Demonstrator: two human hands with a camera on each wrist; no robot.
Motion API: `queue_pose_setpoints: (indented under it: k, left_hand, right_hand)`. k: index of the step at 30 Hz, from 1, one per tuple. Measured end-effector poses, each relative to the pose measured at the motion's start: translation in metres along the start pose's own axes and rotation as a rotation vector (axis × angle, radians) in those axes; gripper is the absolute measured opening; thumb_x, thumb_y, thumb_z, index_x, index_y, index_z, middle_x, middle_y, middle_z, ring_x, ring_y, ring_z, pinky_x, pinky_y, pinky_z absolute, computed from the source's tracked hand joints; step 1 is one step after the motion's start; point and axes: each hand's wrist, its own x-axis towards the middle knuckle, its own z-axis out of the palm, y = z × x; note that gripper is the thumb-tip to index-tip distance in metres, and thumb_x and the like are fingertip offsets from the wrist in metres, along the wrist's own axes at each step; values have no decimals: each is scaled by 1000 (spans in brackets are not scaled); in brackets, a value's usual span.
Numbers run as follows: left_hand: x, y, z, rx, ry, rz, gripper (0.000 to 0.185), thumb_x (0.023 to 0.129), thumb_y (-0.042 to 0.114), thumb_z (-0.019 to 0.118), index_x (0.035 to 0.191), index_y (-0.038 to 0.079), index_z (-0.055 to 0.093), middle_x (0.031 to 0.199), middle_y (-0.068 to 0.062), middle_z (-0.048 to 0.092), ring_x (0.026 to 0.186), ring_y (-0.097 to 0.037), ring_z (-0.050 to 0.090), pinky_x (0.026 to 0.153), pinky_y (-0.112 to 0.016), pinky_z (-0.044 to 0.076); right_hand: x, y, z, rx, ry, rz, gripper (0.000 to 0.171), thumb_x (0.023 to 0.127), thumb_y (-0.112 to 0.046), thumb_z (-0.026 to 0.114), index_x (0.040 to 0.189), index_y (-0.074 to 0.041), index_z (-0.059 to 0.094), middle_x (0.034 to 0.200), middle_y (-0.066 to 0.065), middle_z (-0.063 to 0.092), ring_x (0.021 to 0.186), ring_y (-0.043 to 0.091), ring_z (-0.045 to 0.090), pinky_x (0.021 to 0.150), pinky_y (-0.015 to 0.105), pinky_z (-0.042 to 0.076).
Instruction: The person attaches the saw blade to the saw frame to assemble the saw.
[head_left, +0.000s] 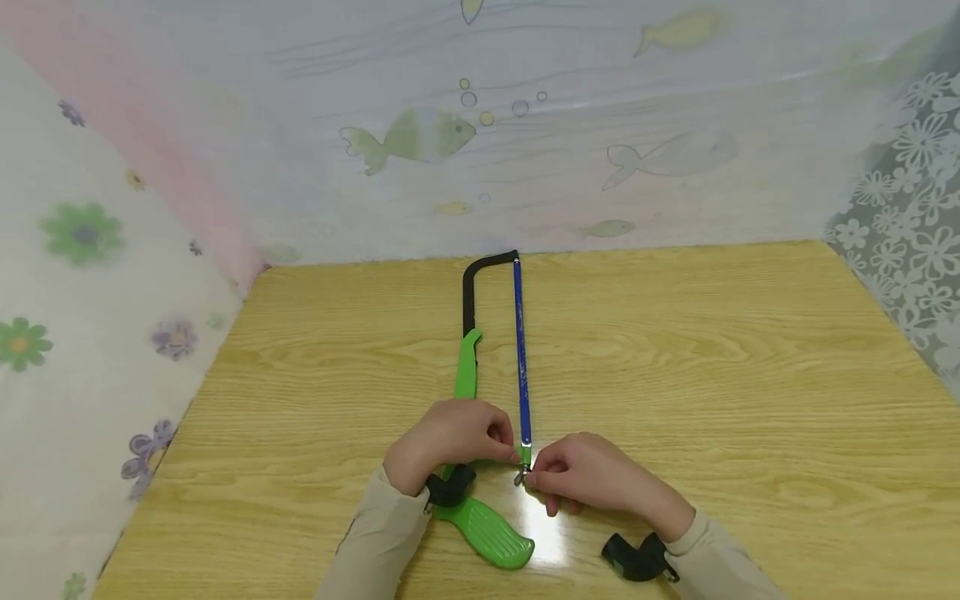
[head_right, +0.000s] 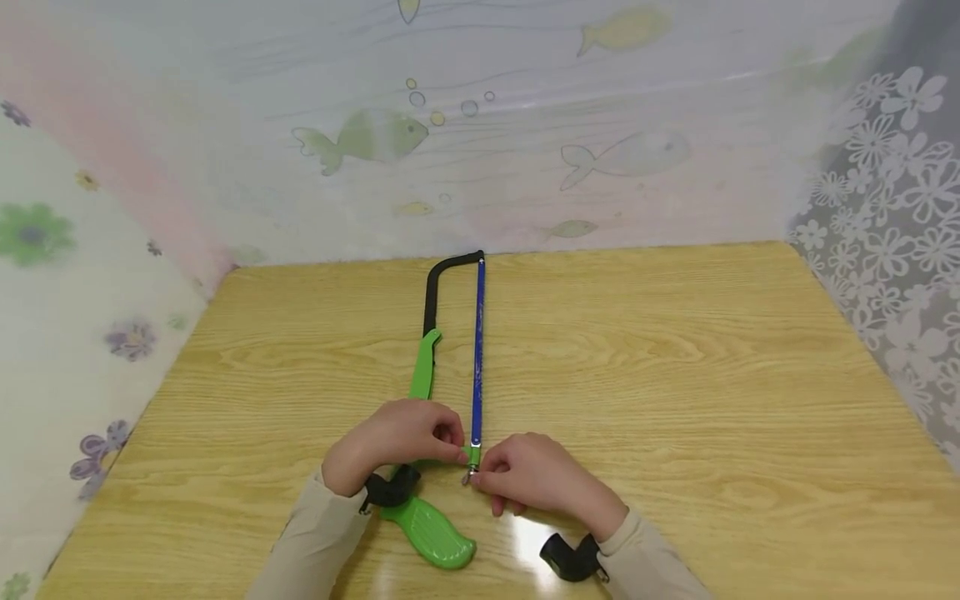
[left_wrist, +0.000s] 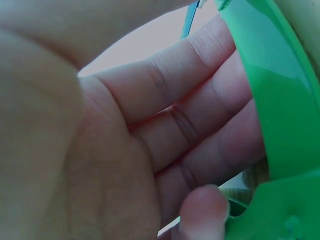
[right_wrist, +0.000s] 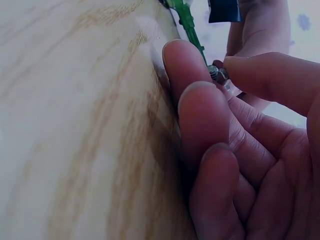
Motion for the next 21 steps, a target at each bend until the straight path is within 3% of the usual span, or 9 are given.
queue_pose_setpoints:
  k: [12, 21]
  left_hand:
    - [-1, 2, -2, -8, -8, -10, 19, 79, 44, 67, 69, 30, 60, 67, 17, 56, 60, -3, 49, 57, -25, 39]
    - [1, 2, -1, 6, -7, -7, 19, 79, 45, 67, 69, 31, 60, 66, 17, 55, 60, -2, 49, 57, -24, 39]
  right_hand:
    - [0, 0, 0, 10, 23, 1, 28, 87, -41, 58, 68, -21, 62, 54, -5, 59, 46, 11, 56, 46, 27, 45]
    - [-1, 0, 1, -7, 58, 14, 28, 84, -44, 61, 69, -21, 58, 52, -6, 55, 42, 11, 54, 44, 26, 41]
